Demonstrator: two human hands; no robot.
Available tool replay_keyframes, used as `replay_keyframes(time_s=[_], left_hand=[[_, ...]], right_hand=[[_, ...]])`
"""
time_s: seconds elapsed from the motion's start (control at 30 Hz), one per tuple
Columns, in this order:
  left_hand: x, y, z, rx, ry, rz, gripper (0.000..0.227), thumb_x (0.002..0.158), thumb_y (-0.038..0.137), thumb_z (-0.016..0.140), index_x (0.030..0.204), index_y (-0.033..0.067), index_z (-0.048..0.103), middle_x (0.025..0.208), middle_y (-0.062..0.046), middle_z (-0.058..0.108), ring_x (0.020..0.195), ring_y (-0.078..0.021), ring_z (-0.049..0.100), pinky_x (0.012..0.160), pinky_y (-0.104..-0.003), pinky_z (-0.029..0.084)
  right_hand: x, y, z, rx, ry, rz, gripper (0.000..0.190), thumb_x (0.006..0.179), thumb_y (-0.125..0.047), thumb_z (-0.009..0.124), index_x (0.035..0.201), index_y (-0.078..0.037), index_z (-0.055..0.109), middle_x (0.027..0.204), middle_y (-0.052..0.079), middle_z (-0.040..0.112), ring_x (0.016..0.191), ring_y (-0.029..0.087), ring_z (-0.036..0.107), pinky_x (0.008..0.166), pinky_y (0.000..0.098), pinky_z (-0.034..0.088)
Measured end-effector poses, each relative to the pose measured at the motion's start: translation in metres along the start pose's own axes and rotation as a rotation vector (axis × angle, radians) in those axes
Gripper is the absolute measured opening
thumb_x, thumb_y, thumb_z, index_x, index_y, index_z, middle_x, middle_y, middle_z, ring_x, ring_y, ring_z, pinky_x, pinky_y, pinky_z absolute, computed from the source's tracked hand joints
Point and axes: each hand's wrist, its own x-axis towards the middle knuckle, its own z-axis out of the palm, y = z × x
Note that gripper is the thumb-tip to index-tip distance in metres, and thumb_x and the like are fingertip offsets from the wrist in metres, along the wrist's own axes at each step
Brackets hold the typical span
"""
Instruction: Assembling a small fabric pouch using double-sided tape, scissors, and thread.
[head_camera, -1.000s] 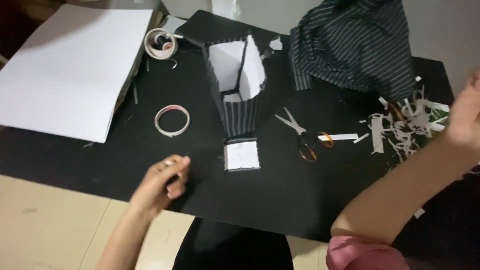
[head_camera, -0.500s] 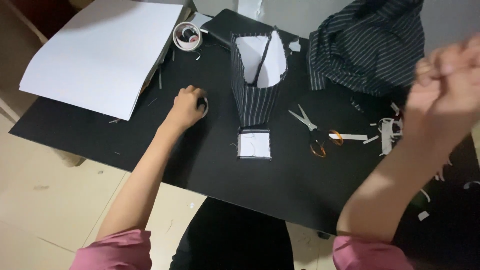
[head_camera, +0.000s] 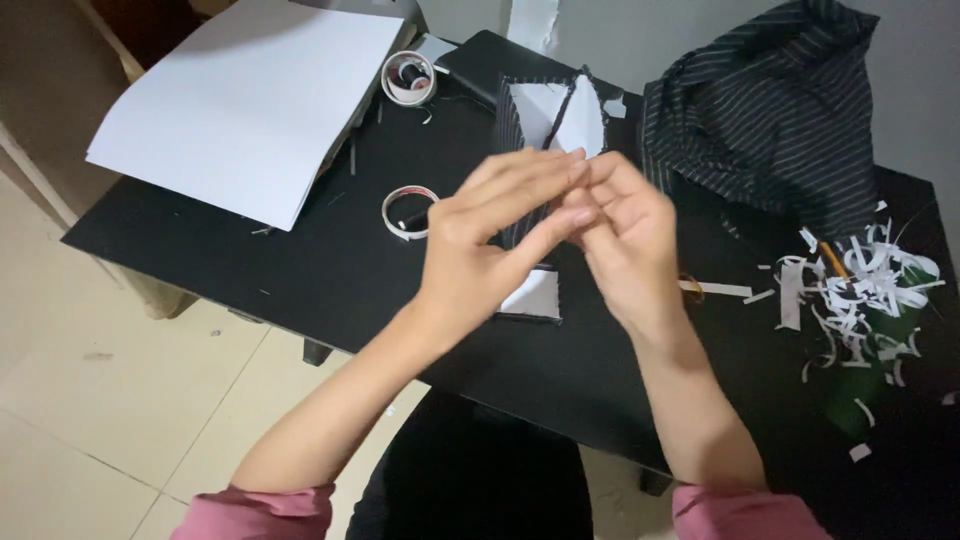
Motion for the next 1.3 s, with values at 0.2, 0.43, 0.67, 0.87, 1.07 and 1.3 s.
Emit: replay_keyframes(time_s=[0.2, 0.43, 0.67, 0.87, 1.07, 1.3], left_hand=[[-0.003, 0.005, -0.016, -0.067, 0.035, -0.150, 0.016, 0.095, 0.009, 0.054, 0.103, 0.0056, 0.067, 0.109, -0.012, 0.068, 0.106, -0.0239, 0.065, 0.097, -0.035, 0.050], [0.009, -0.017, -0.045, -0.134, 0.150, -0.133, 0.021, 0.098, 0.011, 0.048, 0.087, 0.0043, 0.065, 0.089, -0.011, 0.068, 0.101, -0.0300, 0.063, 0.091, -0.043, 0.048], [0.030, -0.020, -0.069, -0.140, 0.198, -0.193, 0.026, 0.101, 0.025, 0.040, 0.089, 0.0065, 0.053, 0.085, -0.007, 0.061, 0.088, -0.0164, 0.061, 0.086, -0.029, 0.048], [0.044, -0.025, -0.084, -0.073, 0.136, -0.171, 0.028, 0.102, 0.024, 0.040, 0.088, 0.0041, 0.054, 0.082, -0.008, 0.062, 0.081, -0.0147, 0.058, 0.078, -0.027, 0.045], [0.049, -0.027, -0.092, -0.077, 0.118, -0.167, 0.024, 0.103, 0.017, 0.041, 0.088, 0.0033, 0.054, 0.083, -0.008, 0.061, 0.078, -0.0142, 0.055, 0.075, -0.026, 0.044], [0.049, -0.035, -0.101, -0.102, 0.137, -0.174, 0.021, 0.103, 0.015, 0.043, 0.089, 0.0027, 0.053, 0.084, -0.007, 0.058, 0.084, -0.0161, 0.062, 0.081, -0.026, 0.049]], right_hand=[[-0.002, 0.009, 0.025, 0.068, 0.016, 0.072, 0.018, 0.093, -0.018, 0.058, 0.103, -0.004, 0.056, 0.090, 0.006, 0.062, 0.082, 0.009, 0.060, 0.073, 0.0205, 0.051], [0.006, 0.038, 0.052, -0.136, -0.042, -0.121, 0.038, 0.085, 0.002, 0.062, 0.123, -0.003, 0.055, 0.109, 0.009, 0.062, 0.080, 0.010, 0.060, 0.075, 0.0260, 0.051], [0.025, 0.095, 0.067, -0.436, -0.189, -0.229, 0.027, 0.092, -0.018, 0.064, 0.119, -0.016, 0.057, 0.109, 0.005, 0.050, 0.053, 0.006, 0.037, 0.056, 0.0208, 0.039], [0.050, 0.141, 0.087, -0.526, -0.175, -0.128, 0.027, 0.085, -0.018, 0.060, 0.110, -0.007, 0.061, 0.100, 0.005, 0.052, 0.054, 0.010, 0.040, 0.076, 0.0267, 0.046], [0.064, 0.166, 0.095, -0.573, -0.168, -0.139, 0.021, 0.087, -0.020, 0.061, 0.105, -0.010, 0.065, 0.100, 0.003, 0.055, 0.056, 0.010, 0.041, 0.067, 0.0263, 0.042], [0.072, 0.192, 0.098, -0.514, -0.172, -0.197, 0.014, 0.087, -0.012, 0.062, 0.099, -0.005, 0.065, 0.094, 0.005, 0.054, 0.056, 0.011, 0.044, 0.060, 0.0247, 0.040]])
